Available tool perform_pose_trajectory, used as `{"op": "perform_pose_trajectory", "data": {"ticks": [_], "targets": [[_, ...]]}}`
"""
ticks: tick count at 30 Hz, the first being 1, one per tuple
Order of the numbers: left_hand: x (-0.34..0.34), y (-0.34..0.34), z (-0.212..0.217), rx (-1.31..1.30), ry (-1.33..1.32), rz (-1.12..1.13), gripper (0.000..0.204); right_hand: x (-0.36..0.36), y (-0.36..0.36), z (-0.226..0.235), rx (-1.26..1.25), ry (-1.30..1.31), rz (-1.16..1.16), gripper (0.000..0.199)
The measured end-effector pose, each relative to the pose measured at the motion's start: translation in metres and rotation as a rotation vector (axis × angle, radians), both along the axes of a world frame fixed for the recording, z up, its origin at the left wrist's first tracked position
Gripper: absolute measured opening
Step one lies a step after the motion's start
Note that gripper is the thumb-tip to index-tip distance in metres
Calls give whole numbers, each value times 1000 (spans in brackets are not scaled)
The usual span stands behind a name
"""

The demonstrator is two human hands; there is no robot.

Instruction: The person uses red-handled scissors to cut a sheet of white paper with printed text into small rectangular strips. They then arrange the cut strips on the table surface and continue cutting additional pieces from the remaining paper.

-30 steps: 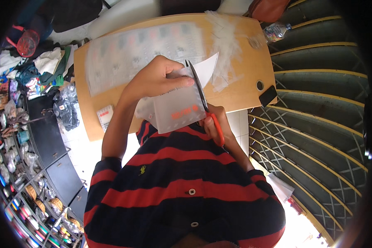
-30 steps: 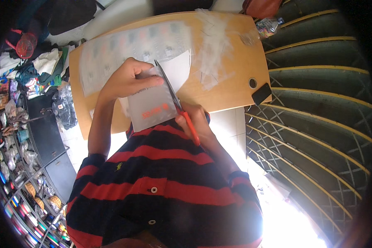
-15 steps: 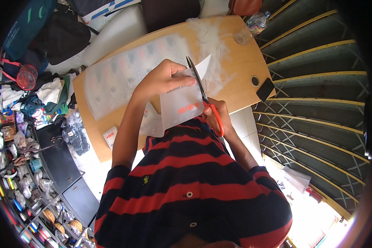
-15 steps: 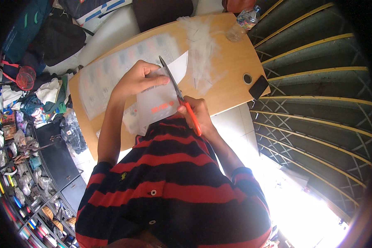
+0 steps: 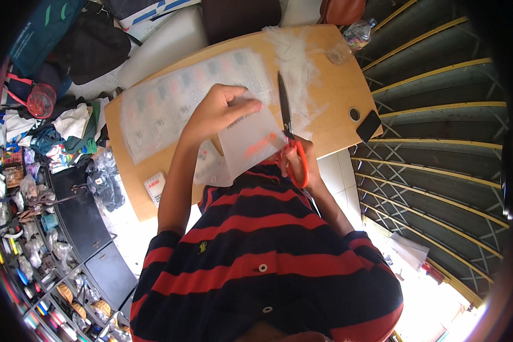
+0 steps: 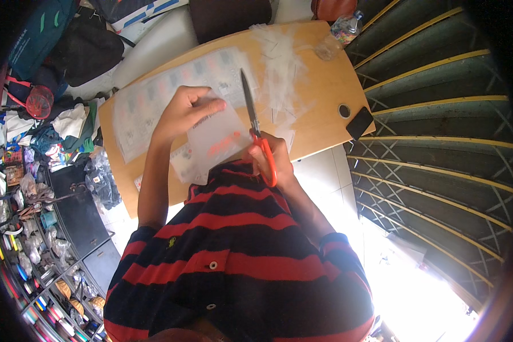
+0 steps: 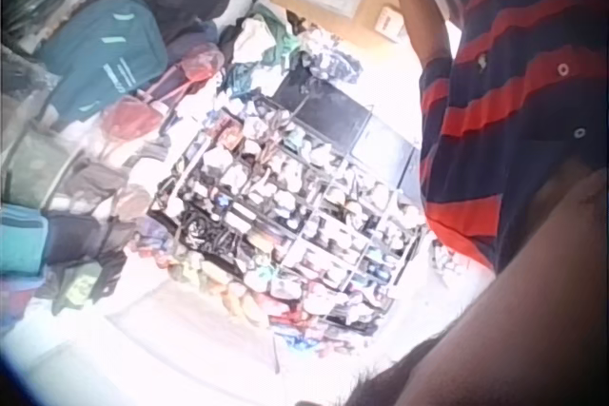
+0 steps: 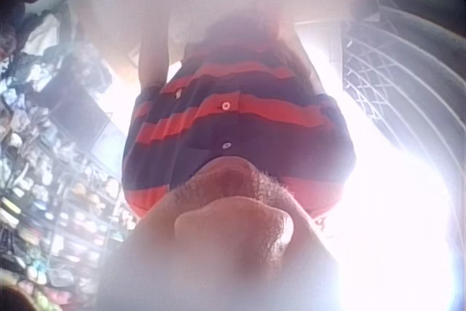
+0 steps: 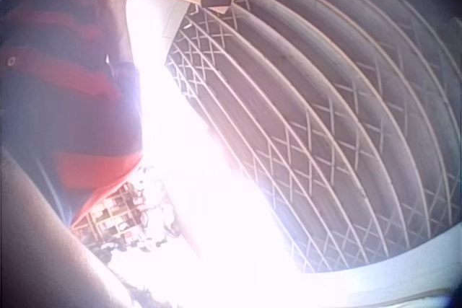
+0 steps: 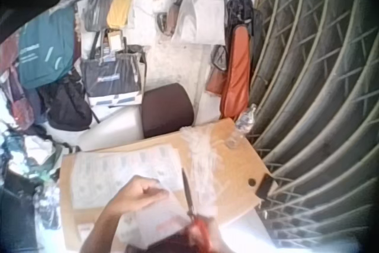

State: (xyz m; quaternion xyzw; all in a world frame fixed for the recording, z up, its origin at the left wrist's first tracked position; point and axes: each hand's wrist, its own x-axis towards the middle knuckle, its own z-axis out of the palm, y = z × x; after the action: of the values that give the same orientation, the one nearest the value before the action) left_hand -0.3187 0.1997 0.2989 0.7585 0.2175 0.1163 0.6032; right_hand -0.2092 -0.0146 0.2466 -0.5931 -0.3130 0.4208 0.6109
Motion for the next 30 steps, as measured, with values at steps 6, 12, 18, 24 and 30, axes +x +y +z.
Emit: {"op": "perform_pose_trajectory", "data": {"ticks": [6, 12, 18, 24, 30], "targets": [[-4, -14, 16, 82, -71, 135, 20, -2, 25, 35, -172, 57, -137, 23], [-8, -21, 4, -201, -217, 163, 18, 9, 37, 46, -94, 103, -197, 13], [-20, -15, -26, -268, -186, 217, 19, 35, 10, 25, -104, -179, -160, 25], [-2, -20, -19, -216, -280, 333, 17, 27, -1, -2, -3, -35, -153, 20], [16, -17, -9, -156, -76, 94, 21, 20, 36, 35, -99, 58, -325, 22]]}}
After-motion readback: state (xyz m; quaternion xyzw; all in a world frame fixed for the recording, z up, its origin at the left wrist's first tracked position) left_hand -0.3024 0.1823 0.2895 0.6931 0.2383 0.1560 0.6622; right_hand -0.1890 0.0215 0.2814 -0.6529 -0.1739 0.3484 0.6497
